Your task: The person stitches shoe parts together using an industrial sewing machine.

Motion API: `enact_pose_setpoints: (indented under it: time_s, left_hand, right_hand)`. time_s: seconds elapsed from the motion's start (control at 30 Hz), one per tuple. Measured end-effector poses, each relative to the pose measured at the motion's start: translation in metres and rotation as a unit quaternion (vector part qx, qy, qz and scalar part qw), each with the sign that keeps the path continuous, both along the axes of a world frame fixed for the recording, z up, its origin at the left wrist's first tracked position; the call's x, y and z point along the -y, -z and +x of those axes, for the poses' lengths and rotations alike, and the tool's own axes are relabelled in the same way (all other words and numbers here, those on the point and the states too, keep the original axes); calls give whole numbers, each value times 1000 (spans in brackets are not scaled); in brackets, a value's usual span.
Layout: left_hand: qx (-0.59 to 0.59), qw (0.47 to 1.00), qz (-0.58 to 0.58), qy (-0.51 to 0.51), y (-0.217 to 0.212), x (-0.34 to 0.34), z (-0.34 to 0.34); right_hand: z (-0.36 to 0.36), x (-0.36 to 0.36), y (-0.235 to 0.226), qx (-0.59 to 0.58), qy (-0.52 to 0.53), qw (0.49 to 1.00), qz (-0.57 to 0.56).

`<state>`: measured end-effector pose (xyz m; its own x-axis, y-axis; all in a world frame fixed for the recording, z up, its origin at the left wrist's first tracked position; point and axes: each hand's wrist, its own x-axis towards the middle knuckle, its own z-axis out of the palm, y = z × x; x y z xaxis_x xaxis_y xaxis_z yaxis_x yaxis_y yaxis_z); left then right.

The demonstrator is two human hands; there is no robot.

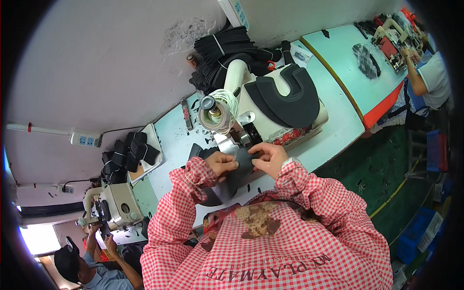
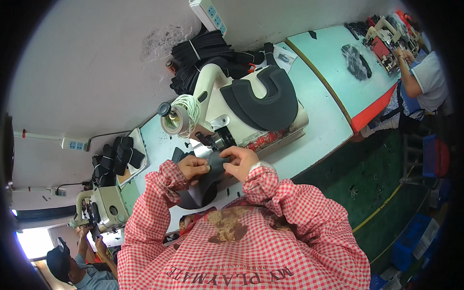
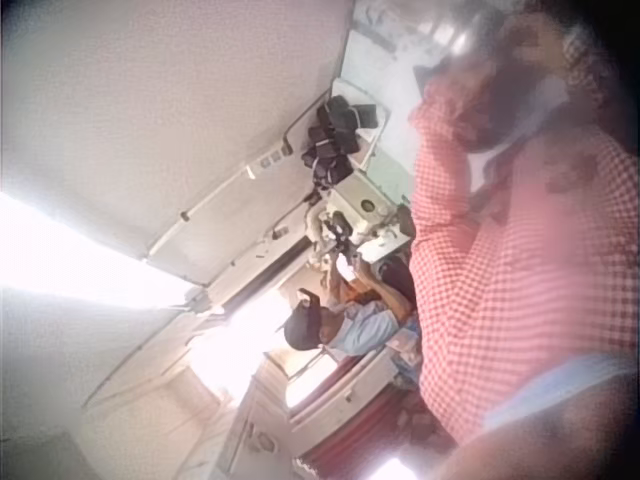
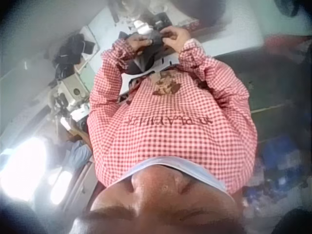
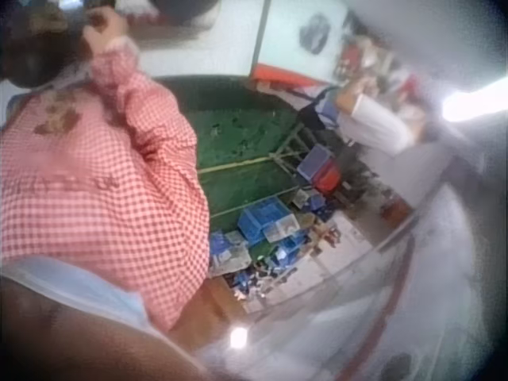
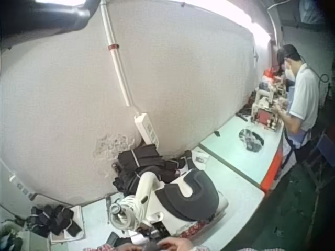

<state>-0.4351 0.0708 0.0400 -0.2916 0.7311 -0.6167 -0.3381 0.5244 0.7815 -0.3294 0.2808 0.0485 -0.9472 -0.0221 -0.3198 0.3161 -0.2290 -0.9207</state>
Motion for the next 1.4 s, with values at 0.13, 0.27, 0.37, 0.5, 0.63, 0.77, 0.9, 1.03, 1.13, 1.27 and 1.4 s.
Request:
enact_pose_setpoints:
  time_s: [0.13,0.27,0.37,0.5,0.63,0.77,0.9,1.03,1.13,1.27,1.4]
  left_hand:
    - [-143,987,-71,33,-8,-4,-21]
    - [-43,984,-173,-6,-14,-17,-46]
    - [-16,985,-154,79,-21,-21,-64]
    - [-23,986,-159,37,-29,-25,-66]
    - [-34,987,-157,-6,-34,-43,-63]
    - [-44,985,-160,-52,-39,-52,-53]
    - [-58,977,-174,-111,-45,-44,-40]
    - [-35,986,-139,-82,-18,-31,-33]
    - [8,990,-88,-107,-45,-26,-1]
    - [217,958,33,-186,-40,-25,29]
    - [-75,974,-188,-101,-26,-24,13]
  right_hand:
    - [4,13,12,-103,-21,956,275]
    - [-1,28,26,-129,-4,945,299]
    - [-3,29,31,-192,30,929,315]
    - [5,9,7,-100,16,962,255]
    - [25,-21,24,92,-23,995,41]
    - [26,-37,29,73,-21,997,14]
    - [-19,-49,-22,-95,-7,958,269]
    - [-58,-50,-53,-182,-52,803,565]
    - [-43,-61,-64,-149,32,939,307]
    - [-10,-57,-51,-145,152,962,175]
    - [22,-45,-23,-67,59,970,227]
